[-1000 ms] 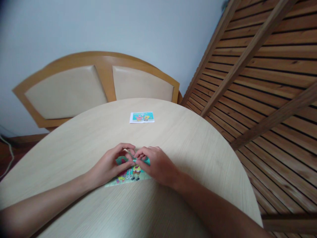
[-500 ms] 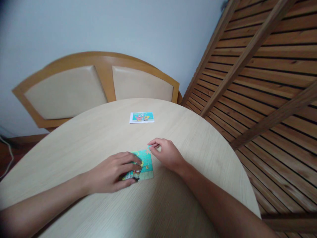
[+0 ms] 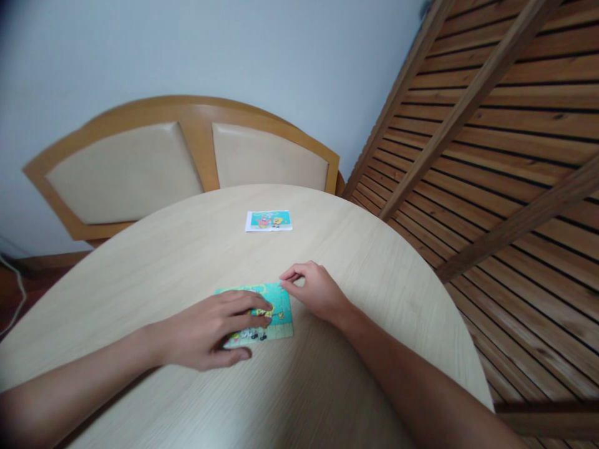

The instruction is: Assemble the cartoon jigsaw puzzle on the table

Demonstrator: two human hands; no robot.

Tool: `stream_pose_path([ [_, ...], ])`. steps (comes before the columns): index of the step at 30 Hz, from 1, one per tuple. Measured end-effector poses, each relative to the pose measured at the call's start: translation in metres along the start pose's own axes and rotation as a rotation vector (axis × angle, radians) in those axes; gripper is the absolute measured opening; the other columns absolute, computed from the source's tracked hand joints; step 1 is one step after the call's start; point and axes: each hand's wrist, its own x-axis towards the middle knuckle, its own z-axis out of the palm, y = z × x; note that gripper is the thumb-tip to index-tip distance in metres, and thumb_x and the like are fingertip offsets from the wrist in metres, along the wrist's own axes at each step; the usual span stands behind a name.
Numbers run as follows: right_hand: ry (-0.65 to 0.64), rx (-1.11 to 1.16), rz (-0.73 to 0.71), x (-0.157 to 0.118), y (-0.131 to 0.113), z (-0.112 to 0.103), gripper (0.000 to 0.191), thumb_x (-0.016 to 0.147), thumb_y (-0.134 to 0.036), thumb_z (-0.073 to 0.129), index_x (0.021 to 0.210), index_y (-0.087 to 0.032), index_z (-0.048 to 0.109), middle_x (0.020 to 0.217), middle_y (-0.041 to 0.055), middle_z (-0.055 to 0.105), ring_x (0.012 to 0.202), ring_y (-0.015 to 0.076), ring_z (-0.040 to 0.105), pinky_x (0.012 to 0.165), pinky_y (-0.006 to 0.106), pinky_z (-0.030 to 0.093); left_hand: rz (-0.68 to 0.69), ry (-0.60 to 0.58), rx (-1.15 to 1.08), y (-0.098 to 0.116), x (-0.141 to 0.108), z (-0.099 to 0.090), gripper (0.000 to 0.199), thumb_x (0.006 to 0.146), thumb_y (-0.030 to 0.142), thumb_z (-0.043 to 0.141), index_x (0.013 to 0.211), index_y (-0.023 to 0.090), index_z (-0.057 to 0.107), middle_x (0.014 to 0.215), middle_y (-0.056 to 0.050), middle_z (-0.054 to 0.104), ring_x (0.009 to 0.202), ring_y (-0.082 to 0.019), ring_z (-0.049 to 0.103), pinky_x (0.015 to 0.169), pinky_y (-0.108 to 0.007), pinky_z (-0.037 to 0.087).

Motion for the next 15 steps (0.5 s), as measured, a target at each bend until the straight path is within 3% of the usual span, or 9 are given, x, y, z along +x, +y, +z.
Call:
stream_pose_path([
  [15,-0.006,-0.025,-0.021,0.0018,0.0058,-0.0003,0.011,0.085,-0.026,0.07,0.087,-0.022,0.08,0.09,0.0034,0.08,0.089,0.022,0.072,0.086,0.035,0.055,0.008,-0.015,0.005,-0.0014,-0.0003,-0.0001,0.046,0.093,0.039,0.063,0.134,0.019,0.057,0.134,-0.015,0.059,0.125,-0.031,0.057,0.109,-0.049,0.047],
])
